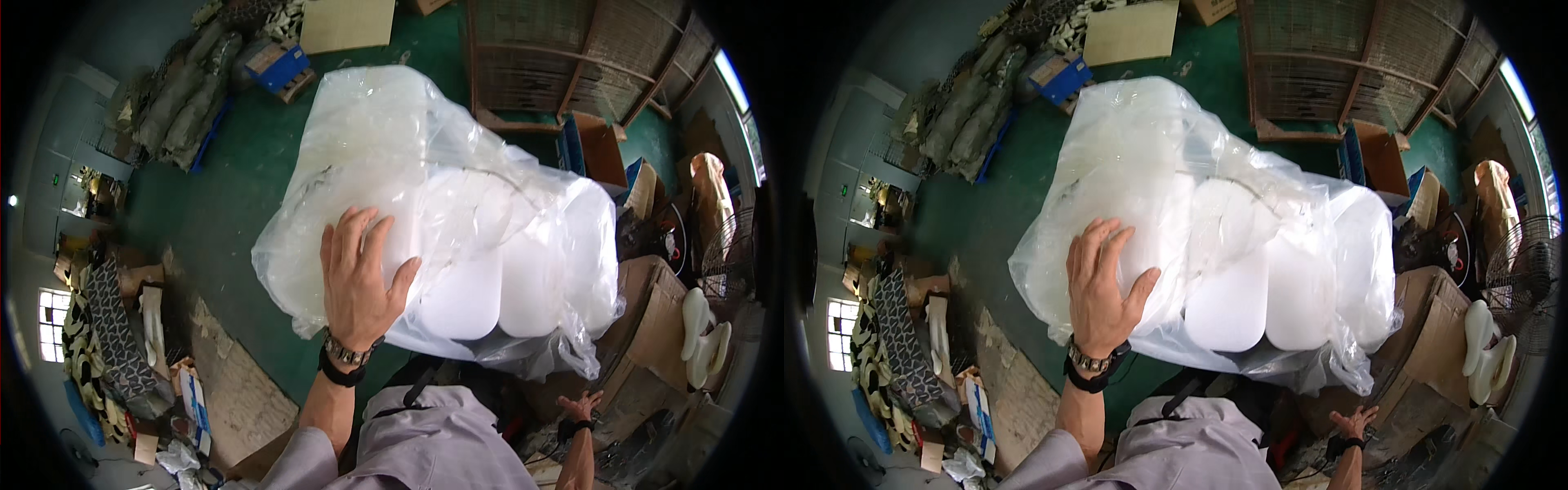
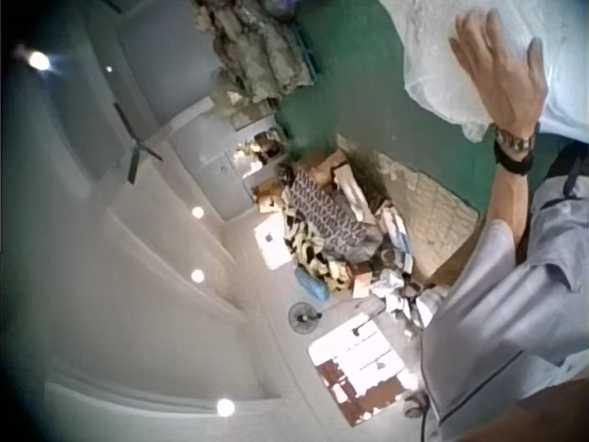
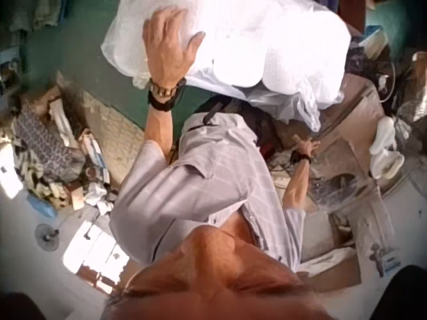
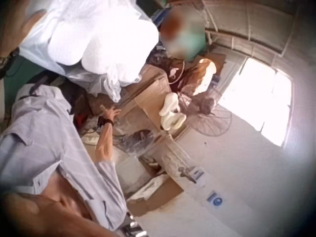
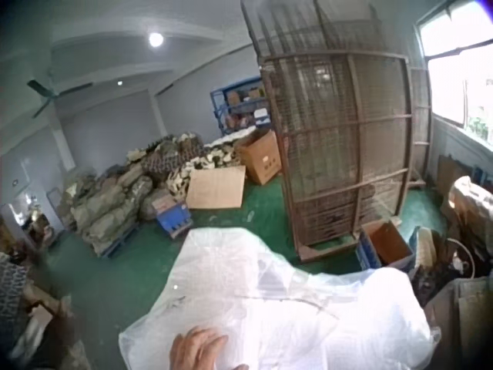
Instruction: Gathering white foam inserts and placing them into a plastic bag.
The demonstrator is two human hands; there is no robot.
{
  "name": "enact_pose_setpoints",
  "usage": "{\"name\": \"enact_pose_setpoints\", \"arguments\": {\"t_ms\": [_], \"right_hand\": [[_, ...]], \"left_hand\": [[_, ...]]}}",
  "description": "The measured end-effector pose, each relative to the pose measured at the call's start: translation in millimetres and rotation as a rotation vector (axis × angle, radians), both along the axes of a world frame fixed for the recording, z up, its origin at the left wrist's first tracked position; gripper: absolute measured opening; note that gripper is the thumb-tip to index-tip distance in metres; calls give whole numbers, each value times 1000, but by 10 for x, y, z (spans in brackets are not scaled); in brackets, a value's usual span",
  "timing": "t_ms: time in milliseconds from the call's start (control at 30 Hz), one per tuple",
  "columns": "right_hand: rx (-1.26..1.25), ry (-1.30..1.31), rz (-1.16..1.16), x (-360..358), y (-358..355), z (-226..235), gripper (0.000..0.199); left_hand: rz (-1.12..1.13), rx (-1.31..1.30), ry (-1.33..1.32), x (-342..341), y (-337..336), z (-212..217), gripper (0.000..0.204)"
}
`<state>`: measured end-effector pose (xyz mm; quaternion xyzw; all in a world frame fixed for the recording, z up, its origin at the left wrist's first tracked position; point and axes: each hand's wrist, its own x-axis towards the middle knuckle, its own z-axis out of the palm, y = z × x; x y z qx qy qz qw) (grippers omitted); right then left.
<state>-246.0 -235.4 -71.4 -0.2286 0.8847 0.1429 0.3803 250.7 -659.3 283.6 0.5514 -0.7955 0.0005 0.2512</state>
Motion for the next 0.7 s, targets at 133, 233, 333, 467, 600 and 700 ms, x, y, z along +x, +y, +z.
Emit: {"name": "enact_pose_setpoints", "arguments": {"t_ms": [133, 233, 333, 467, 600, 700], "right_hand": [[63, -41, -124, 55, -182, 230, 148], [29, -33, -125, 93, -219, 244, 146], [-1, -3, -125, 42, -58, 201, 145], [-97, 28, -42, 176, 53, 312, 127], [-73, 69, 13, 247, 7, 437, 123], [-77, 110, 71, 199, -11, 266, 118]], "left_hand": [[-12, -47, 51, -7, 14, 101, 56], [-1, -76, 43, -16, 44, 148, 55], [-16, -72, 61, -58, 48, 115, 56], [5, -57, 57, -75, 177, 119, 57], [14, -41, 32, -87, 272, 227, 58], [40, -162, 234, -79, 355, 506, 58]]}}
